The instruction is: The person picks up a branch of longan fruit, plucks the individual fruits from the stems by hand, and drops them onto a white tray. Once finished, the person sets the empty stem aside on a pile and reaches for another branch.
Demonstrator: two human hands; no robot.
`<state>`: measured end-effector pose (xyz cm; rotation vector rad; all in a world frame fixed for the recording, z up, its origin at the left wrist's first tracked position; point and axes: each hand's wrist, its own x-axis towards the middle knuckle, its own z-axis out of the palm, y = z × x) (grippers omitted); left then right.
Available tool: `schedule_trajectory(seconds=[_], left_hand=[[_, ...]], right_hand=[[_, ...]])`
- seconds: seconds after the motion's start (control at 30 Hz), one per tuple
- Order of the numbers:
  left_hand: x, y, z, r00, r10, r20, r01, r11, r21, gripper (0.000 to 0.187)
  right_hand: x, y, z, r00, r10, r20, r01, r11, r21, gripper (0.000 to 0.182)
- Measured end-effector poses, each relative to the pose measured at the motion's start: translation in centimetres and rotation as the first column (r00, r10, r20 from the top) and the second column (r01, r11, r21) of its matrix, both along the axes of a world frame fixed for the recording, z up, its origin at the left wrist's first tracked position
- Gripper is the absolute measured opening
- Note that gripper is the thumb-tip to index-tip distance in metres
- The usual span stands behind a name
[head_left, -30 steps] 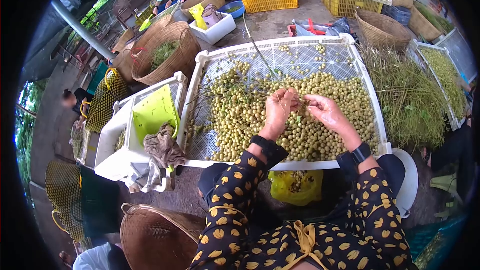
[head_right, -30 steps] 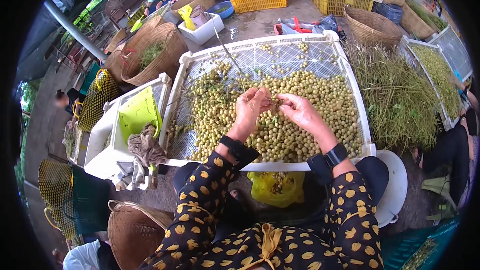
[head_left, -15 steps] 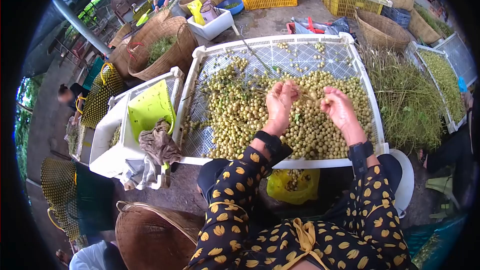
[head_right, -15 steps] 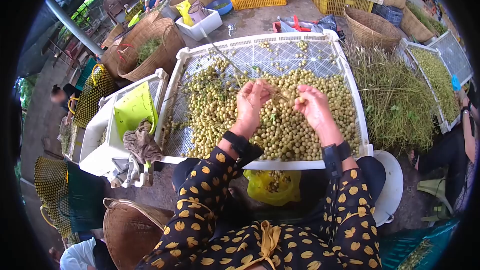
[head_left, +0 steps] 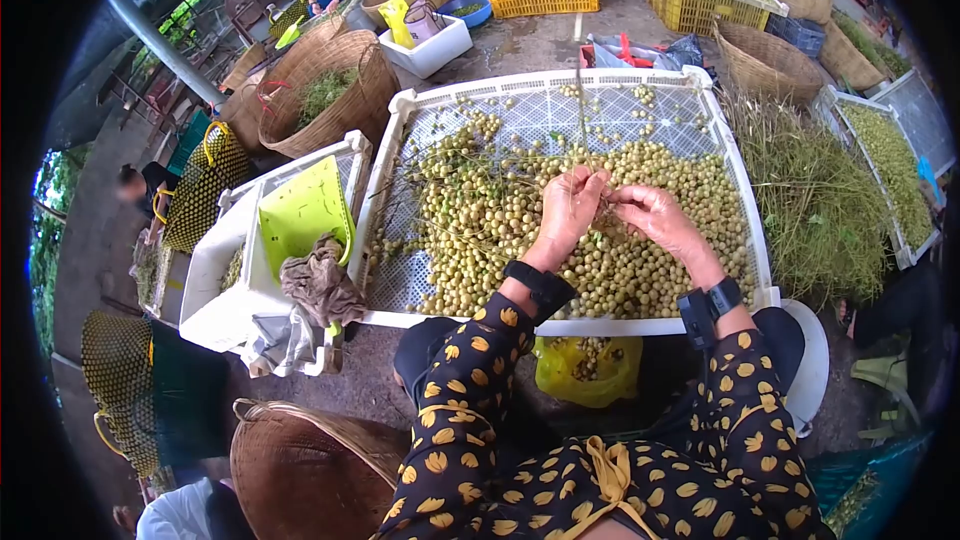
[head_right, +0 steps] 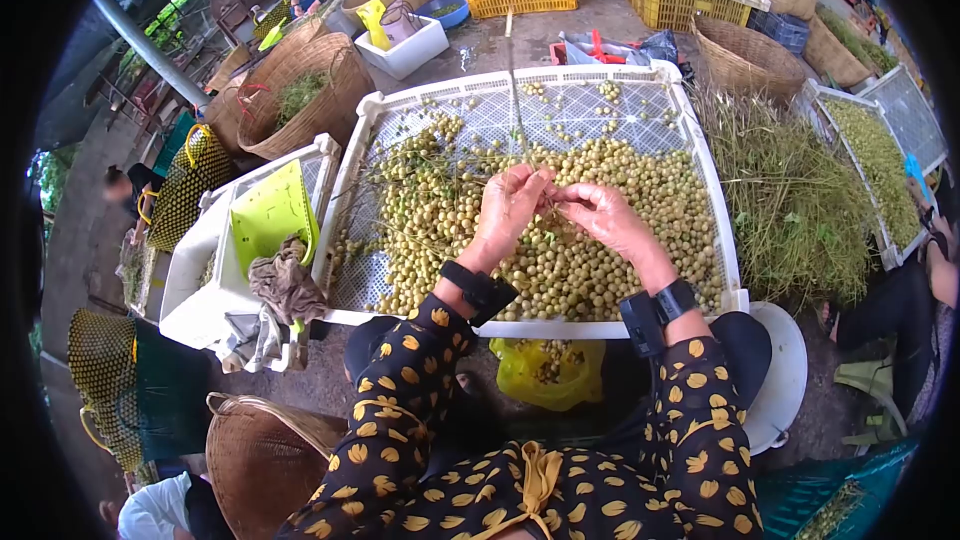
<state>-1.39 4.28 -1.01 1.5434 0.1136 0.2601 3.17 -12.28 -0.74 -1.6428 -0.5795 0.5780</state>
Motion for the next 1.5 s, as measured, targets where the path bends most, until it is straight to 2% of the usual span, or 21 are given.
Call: schedule_trajectory(seconds=[0.07, 0.1, 0.2, 0.23, 0.33, 0.37, 0.47, 0.5, 0.6, 0.63, 0.73, 0.77, 0.87, 0.9, 1.0, 1.1, 1.2, 1.3, 1.4, 1.47, 1.5], left_hand=[[0.3, -0.2, -0.4, 0.999, 0.040, 0.013, -0.042, 0.990, 0.134, 0.018], [0.5, 0.0, -0.9, 0.998, 0.041, 0.046, -0.050, 0.971, 0.233, 0.015], [0.4, -0.4, -1.5, 0.983, 0.098, 0.155, -0.147, 0.926, 0.348, 0.015], [-0.3, -0.8, 0.0, 0.978, 0.166, 0.129, -0.195, 0.947, 0.256, 0.014], [0.3, 1.2, 0.3, 0.966, 0.201, 0.160, -0.196, 0.980, -0.043, 0.015], [0.4, 1.9, 0.3, 0.974, 0.195, 0.114, -0.192, 0.981, -0.039, 0.016], [0.0, 2.1, 0.9, 0.989, 0.140, 0.035, -0.131, 0.973, -0.191, 0.019], [-0.2, 1.9, 1.1, 0.995, 0.103, 0.013, -0.097, 0.967, -0.236, 0.019], [-0.2, 1.7, 0.8, 0.998, 0.036, 0.052, -0.025, 0.981, -0.194, 0.018], [-0.2, 1.4, 0.8, 0.999, 0.036, 0.014, -0.033, 0.983, -0.181, 0.018], [-0.6, 0.7, 1.1, 0.999, -0.023, 0.037, 0.027, 0.993, -0.113, 0.018], [0.0, 0.9, 0.0, 0.999, -0.041, 0.031, 0.044, 0.991, -0.128, 0.019], [-0.5, -0.2, 1.0, 0.996, -0.075, 0.050, 0.079, 0.992, -0.098, 0.018], [-0.5, 0.0, 0.9, 0.994, -0.091, 0.053, 0.094, 0.993, -0.071, 0.018], [0.1, 0.3, 0.0, 0.993, -0.069, 0.095, 0.068, 0.998, 0.005, 0.018], [-0.1, -0.4, -0.1, 0.999, -0.023, 0.046, 0.029, 0.989, -0.148, 0.019], [-0.4, -0.5, 0.4, 1.000, 0.018, 0.018, -0.015, 0.991, -0.133, 0.020], [-0.3, -0.4, -0.1, 1.000, 0.023, 0.015, -0.022, 0.993, -0.114, 0.021], [-0.4, -0.8, -0.4, 0.998, 0.040, -0.053, -0.049, 0.979, -0.197, 0.020], [-0.3, -0.6, -0.5, 0.993, 0.059, -0.098, -0.083, 0.961, -0.263, 0.019], [-0.2, -0.2, -0.4, 0.990, 0.065, -0.121, -0.100, 0.946, -0.308, 0.019]], right_hand=[[0.6, 0.3, -1.4, 0.985, 0.017, 0.169, -0.015, 1.000, -0.012, 0.021], [0.5, 0.4, -1.5, 0.935, -0.029, 0.354, 0.041, 0.999, -0.027, 0.016], [0.8, -0.1, -1.6, 0.757, 0.024, 0.653, 0.162, 0.961, -0.224, 0.014], [1.2, -0.5, -2.4, 0.716, 0.058, 0.695, 0.209, 0.933, -0.293, 0.014], [1.6, -1.8, -2.9, 0.819, -0.015, 0.573, 0.266, 0.896, -0.357, 0.015], [1.9, -2.1, -2.9, 0.842, -0.056, 0.536, 0.275, 0.900, -0.339, 0.020], [1.0, -1.5, -0.7, 0.882, -0.147, 0.447, 0.264, 0.941, -0.211, 0.027], [1.3, -1.3, -0.6, 0.912, -0.116, 0.394, 0.228, 0.940, -0.252, 0.036], [1.0, -1.1, -0.1, 0.913, -0.020, 0.407, 0.091, 0.983, -0.156, 0.043], [0.7, -0.9, 0.2, 0.959, -0.019, 0.283, 0.048, 0.994, -0.095, 0.046], [-0.3, -0.1, 1.2, 0.997, 0.027, 0.070, -0.025, 0.999, -0.026, 0.048], [-0.1, 0.0, 0.1, 0.994, -0.024, 0.108, 0.019, 0.999, 0.045, 0.041], [0.8, 0.1, -1.5, 0.996, 0.087, 0.016, -0.087, 0.996, 0.010, 0.030], [1.1, -0.1, -1.7, 0.990, 0.111, 0.091, -0.101, 0.989, -0.106, 0.028], [1.0, -0.1, -2.2, 0.997, 0.070, 0.025, -0.068, 0.995, -0.076, 0.027], [0.6, 0.1, -1.8, 0.972, -0.120, 0.202, 0.155, 0.974, -0.166, 0.022], [1.3, 0.0, -2.3, 0.976, -0.184, 0.115, 0.200, 0.969, -0.147, 0.023], [1.1, -0.3, -1.8, 0.969, -0.208, 0.137, 0.229, 0.960, -0.159, 0.024], [2.1, -0.8, -2.8, 0.792, -0.073, 0.607, 0.273, 0.930, -0.245, 0.025], [1.9, -1.0, -2.0, 0.961, -0.086, 0.263, 0.136, 0.974, -0.179, 0.026], [1.6, -1.1, -1.3, 0.995, -0.070, 0.073, 0.079, 0.989, -0.127, 0.027]])
